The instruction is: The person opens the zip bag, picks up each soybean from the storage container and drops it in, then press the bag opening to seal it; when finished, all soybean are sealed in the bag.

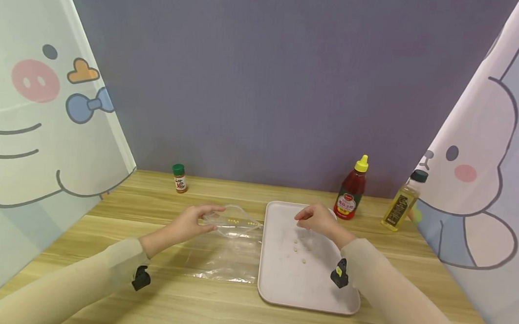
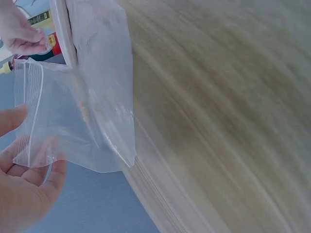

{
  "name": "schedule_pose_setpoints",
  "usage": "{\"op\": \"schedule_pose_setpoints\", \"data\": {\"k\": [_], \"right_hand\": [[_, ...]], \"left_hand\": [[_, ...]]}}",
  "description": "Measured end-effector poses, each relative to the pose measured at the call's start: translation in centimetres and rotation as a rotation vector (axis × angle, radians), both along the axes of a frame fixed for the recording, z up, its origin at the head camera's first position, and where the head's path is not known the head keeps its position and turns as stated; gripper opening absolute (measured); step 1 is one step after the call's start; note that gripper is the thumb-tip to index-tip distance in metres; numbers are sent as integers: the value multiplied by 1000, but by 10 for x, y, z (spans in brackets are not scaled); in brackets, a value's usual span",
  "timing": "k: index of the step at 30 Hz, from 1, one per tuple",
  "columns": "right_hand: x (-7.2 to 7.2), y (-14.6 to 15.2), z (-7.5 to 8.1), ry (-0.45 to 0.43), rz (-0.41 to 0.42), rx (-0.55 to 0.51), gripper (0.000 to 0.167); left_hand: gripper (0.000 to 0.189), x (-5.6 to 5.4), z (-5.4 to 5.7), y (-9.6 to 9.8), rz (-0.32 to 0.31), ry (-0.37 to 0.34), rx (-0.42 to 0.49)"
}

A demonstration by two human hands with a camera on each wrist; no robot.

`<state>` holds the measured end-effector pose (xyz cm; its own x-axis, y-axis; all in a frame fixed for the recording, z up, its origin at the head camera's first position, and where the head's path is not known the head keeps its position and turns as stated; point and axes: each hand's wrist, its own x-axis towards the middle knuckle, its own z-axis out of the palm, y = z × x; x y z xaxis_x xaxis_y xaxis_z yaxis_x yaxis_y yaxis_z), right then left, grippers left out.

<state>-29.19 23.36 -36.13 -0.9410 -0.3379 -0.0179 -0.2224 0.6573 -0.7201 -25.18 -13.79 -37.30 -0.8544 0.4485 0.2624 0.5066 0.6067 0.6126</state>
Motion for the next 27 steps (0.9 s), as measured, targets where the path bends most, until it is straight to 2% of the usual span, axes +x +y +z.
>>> {"op": "schedule_pose_setpoints", "data": {"k": [6,11,16,27], "right_hand": [[-1,9,-14,-34,-1,100,17],[-2,9,-24,-53,3,124,17],[-2,8,-26,-31,20,114,18],[-2,9,-30,8,35,138,7]], "left_hand": [[52,1,1,0,0,-2,-4],[53,2,1,1,-10,16,-29],[53,2,-1,2,6,25,-39],[53,0,-4,3,14,30,-43]]}}
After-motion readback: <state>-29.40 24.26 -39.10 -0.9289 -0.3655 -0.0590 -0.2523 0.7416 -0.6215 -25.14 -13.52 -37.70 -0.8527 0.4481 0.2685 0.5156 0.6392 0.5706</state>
